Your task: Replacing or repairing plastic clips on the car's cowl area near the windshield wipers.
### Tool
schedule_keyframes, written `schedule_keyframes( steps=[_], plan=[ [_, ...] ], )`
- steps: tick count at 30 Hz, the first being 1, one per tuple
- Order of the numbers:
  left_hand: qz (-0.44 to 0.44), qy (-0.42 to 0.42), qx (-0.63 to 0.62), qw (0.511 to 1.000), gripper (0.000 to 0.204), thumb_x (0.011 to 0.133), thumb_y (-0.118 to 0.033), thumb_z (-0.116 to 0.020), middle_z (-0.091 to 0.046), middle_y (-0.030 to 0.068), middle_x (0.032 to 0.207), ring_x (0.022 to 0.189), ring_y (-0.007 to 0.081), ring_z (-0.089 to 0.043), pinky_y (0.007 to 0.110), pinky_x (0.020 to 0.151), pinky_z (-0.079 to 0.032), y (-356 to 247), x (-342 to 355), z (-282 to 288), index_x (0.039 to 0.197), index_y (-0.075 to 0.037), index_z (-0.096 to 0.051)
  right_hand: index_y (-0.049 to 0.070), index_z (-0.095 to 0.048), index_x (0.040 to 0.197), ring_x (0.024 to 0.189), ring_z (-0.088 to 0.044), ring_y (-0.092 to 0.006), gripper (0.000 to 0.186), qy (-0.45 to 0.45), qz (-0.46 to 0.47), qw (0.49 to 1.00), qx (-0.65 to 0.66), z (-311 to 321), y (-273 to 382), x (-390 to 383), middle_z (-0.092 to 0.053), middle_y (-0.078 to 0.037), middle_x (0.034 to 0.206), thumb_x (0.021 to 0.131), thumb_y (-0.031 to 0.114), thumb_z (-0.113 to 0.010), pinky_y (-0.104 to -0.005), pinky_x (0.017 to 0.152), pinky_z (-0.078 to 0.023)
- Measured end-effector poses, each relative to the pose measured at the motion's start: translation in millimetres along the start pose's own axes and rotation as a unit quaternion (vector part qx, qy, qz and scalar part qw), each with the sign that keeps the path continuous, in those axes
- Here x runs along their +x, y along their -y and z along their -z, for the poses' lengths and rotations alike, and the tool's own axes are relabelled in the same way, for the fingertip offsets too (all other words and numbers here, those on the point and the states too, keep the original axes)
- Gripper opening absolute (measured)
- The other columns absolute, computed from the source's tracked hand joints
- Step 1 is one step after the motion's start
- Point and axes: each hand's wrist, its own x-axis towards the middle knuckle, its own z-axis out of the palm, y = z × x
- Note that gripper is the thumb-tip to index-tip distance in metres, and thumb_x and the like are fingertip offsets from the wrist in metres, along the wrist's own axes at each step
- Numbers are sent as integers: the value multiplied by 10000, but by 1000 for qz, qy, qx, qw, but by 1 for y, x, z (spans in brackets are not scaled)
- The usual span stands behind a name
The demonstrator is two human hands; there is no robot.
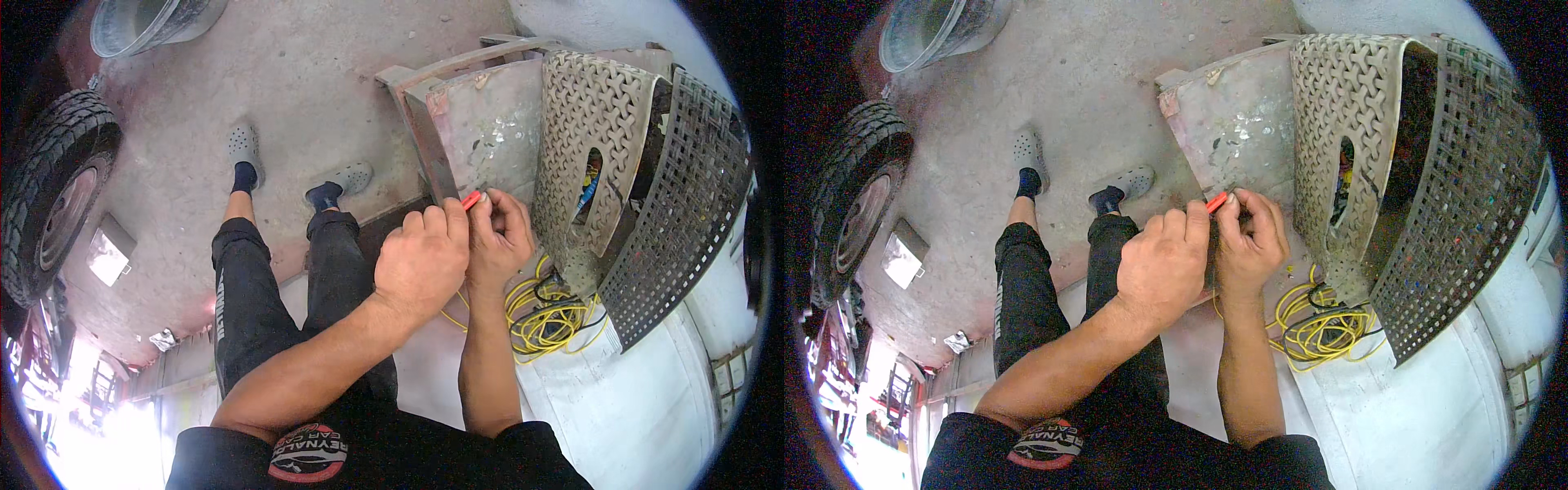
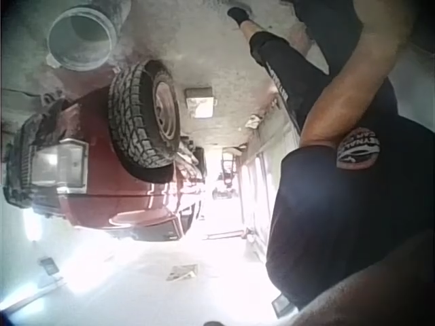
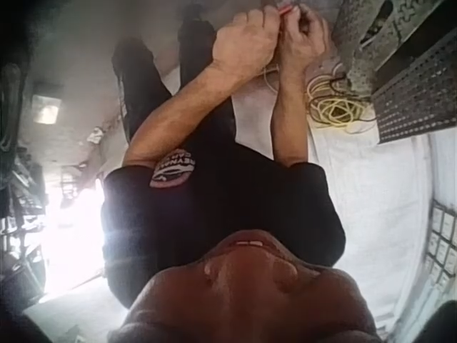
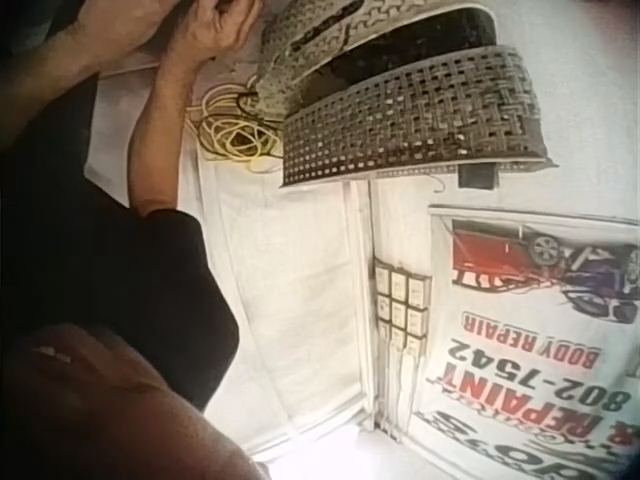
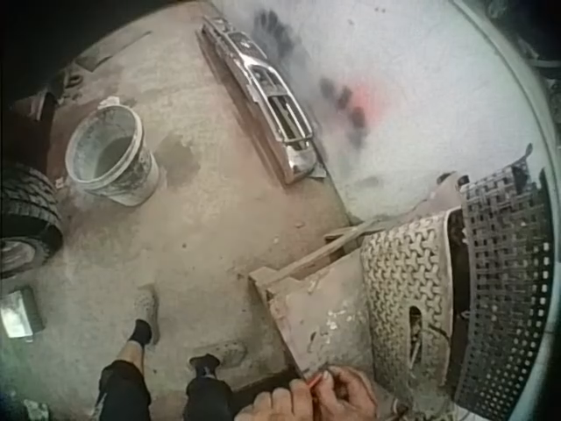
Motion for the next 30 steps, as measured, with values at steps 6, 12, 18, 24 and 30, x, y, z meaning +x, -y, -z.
schedule_keyframes(
  steps=[6,12,18,24,30],
  plan=[
    [-1,-16,9,1000,464,863,-133,-652,-645,121,928,831,280,-709,378,664,-617,1,-2,-1,1293,28,-583,-21,-765,1033,779,-668,-159,139,3,10,1000,7,-1,-3,0,-749,-103,984,901,-9,-806,-286,653,-541],
    [6,-10,10,1000,440,867,-98,-645,-653,128,932,849,294,-719,389,657,-620,-1,5,-6,1284,25,-577,-24,-762,1032,767,-657,-158,138,7,11,1000,14,1,0,2,-745,-101,968,900,-13,-801,-287,640,-528],
    [19,12,6,1000,427,867,-95,-644,-661,132,929,855,299,-729,405,669,-629,0,-3,-3,1273,21,-577,-17,-758,1046,757,-637,-132,142,19,30,999,17,2,-4,1,-738,-88,989,911,-6,-802,-264,614,-504],
    [33,31,-1,999,410,888,-95,-640,-698,153,992,896,323,-750,424,699,-636,-1,-1,3,1277,19,-584,-12,-756,1025,724,-587,-94,112,-1,22,999,35,-1,-4,-4,-719,-68,978,918,-13,-790,-251,599,-472],
    [63,35,-102,992,292,974,-114,-622,-715,192,972,919,365,-746,479,775,-619,8,1,-2,1247,-11,-624,-10,-761,1026,784,-613,-122,121,-68,-78,990,98,-4,-14,-12,-708,-78,1002,910,-21,-791,-278,646,-491]
  ],
)
